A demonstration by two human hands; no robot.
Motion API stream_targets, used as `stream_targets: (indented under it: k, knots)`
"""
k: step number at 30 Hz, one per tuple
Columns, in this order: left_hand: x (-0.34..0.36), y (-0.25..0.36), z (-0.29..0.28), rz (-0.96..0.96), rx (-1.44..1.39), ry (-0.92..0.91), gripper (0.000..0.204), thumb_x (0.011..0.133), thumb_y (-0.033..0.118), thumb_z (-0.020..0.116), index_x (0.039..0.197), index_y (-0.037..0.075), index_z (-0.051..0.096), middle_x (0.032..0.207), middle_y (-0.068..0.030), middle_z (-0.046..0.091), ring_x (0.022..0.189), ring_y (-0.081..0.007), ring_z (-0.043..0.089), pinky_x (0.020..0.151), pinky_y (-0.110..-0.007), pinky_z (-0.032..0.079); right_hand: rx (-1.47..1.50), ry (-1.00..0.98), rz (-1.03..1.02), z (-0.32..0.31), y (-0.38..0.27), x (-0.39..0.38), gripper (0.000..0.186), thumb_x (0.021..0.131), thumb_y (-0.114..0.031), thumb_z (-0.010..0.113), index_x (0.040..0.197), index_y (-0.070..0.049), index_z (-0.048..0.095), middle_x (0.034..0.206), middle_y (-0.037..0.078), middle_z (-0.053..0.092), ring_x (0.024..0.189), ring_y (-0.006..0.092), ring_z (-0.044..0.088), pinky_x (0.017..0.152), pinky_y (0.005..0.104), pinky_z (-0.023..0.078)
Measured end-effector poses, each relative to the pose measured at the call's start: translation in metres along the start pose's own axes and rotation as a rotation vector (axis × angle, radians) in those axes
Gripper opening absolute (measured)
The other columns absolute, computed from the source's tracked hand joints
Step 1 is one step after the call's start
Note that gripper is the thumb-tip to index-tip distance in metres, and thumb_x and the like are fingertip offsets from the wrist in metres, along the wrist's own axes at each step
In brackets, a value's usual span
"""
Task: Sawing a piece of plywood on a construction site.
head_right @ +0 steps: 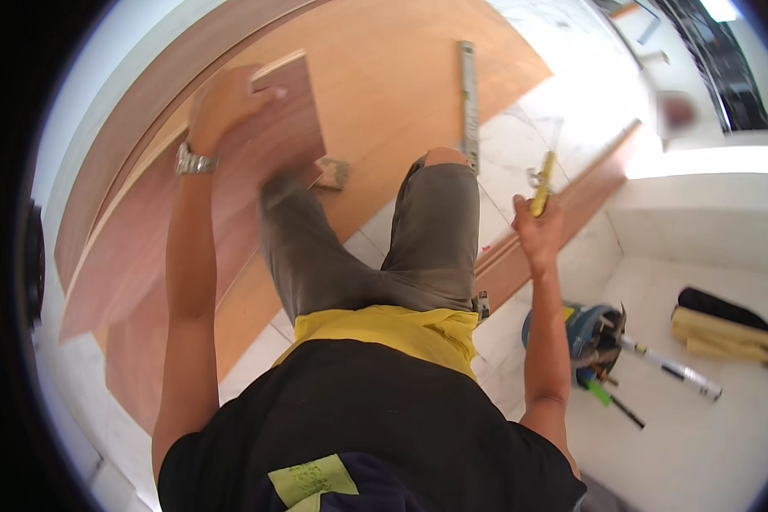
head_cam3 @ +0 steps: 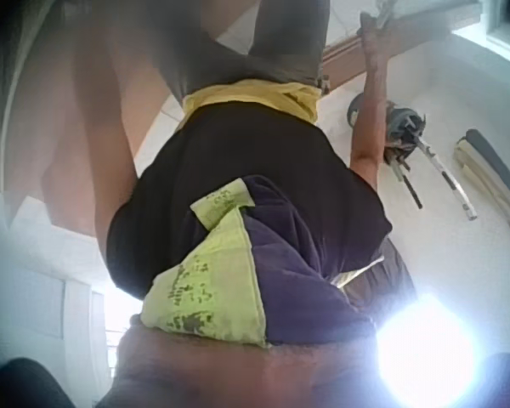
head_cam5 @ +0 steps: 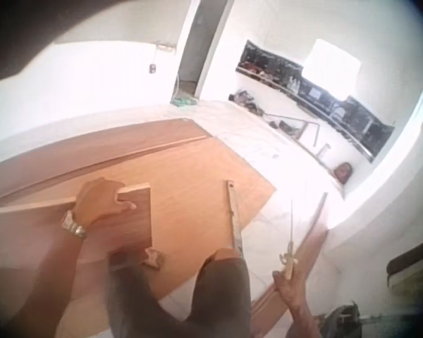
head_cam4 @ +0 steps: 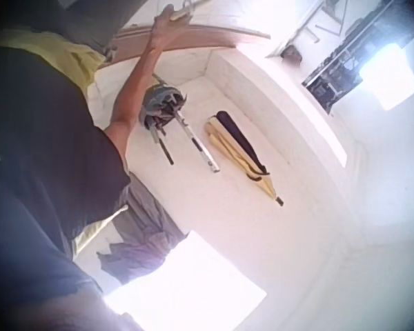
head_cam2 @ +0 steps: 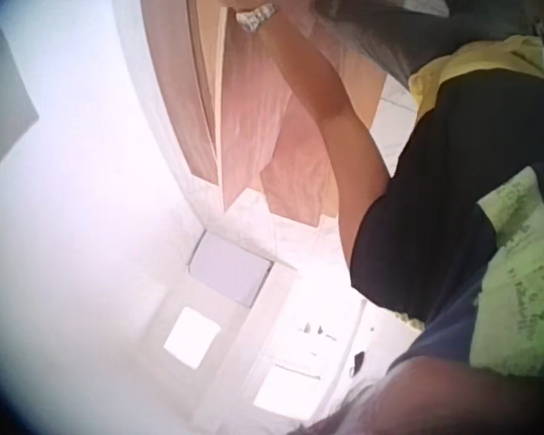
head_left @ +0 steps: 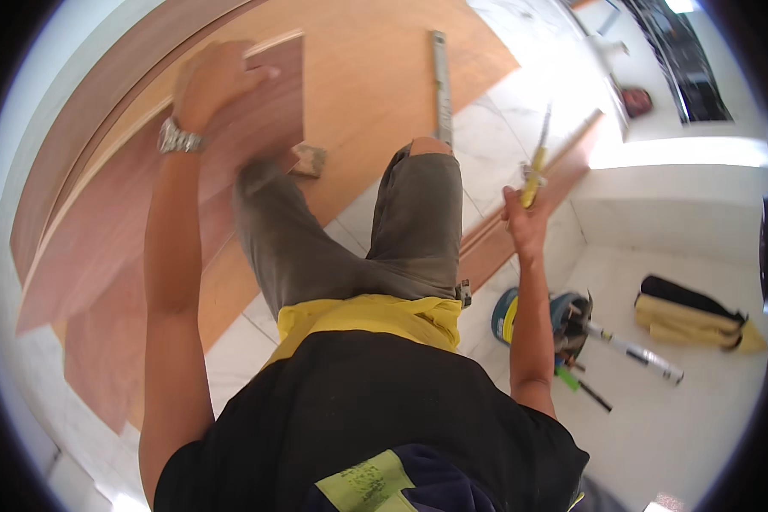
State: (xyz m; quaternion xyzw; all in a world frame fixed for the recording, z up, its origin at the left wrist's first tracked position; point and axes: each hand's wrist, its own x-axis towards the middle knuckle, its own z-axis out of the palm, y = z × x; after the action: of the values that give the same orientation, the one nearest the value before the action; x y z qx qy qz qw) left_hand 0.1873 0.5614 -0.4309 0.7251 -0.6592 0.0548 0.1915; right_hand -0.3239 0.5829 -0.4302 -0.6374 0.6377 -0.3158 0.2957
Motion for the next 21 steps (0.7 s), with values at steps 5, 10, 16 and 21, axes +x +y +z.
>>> stream_targets:
  k: [5,10,16,21]
  knots:
    - [-0.005,0.001,-0.007,0.003,-0.036,-0.078,0.052,0.079,0.051,0.074,0.108,0.007,0.073,0.086,-0.0157,0.073,0.088,-0.0349,0.069,0.073,-0.045,0.054,-0.270,0.254,-0.097,0.010,-0.013,-0.068,0.049,0.084,-0.015,0.076,0.125,0.006,0.058,0.096,0.019,0.068,0.086,0.0274,0.067,0.077,0.0365,0.054]
    - [-0.001,0.006,-0.012,0.129,-0.046,0.051,0.048,0.081,0.048,0.075,0.105,0.007,0.073,0.082,-0.0160,0.071,0.084,-0.0363,0.068,0.070,-0.047,0.053,-0.264,0.262,0.016,0.031,-0.062,-0.108,0.066,0.081,-0.029,0.083,0.129,0.006,0.054,0.104,0.026,0.069,0.096,0.0364,0.070,0.082,0.0412,0.055]
    - [-0.002,0.009,-0.021,-0.020,0.039,-0.114,0.049,0.079,0.051,0.076,0.101,0.007,0.072,0.076,-0.0172,0.069,0.076,-0.0379,0.068,0.063,-0.049,0.050,-0.484,0.235,0.010,0.056,-0.082,-0.158,0.081,0.076,-0.035,0.086,0.135,0.001,0.044,0.099,0.027,0.069,0.095,0.0439,0.068,0.080,0.0494,0.054]
    - [-0.005,0.009,-0.019,0.026,0.000,-0.045,0.047,0.079,0.050,0.077,0.100,0.008,0.072,0.078,-0.0158,0.070,0.078,-0.0374,0.068,0.064,-0.048,0.051,-0.601,0.301,-0.020,0.072,-0.055,-0.143,0.069,0.077,-0.020,0.081,0.132,-0.002,0.044,0.092,0.029,0.068,0.086,0.0474,0.066,0.075,0.0559,0.050]
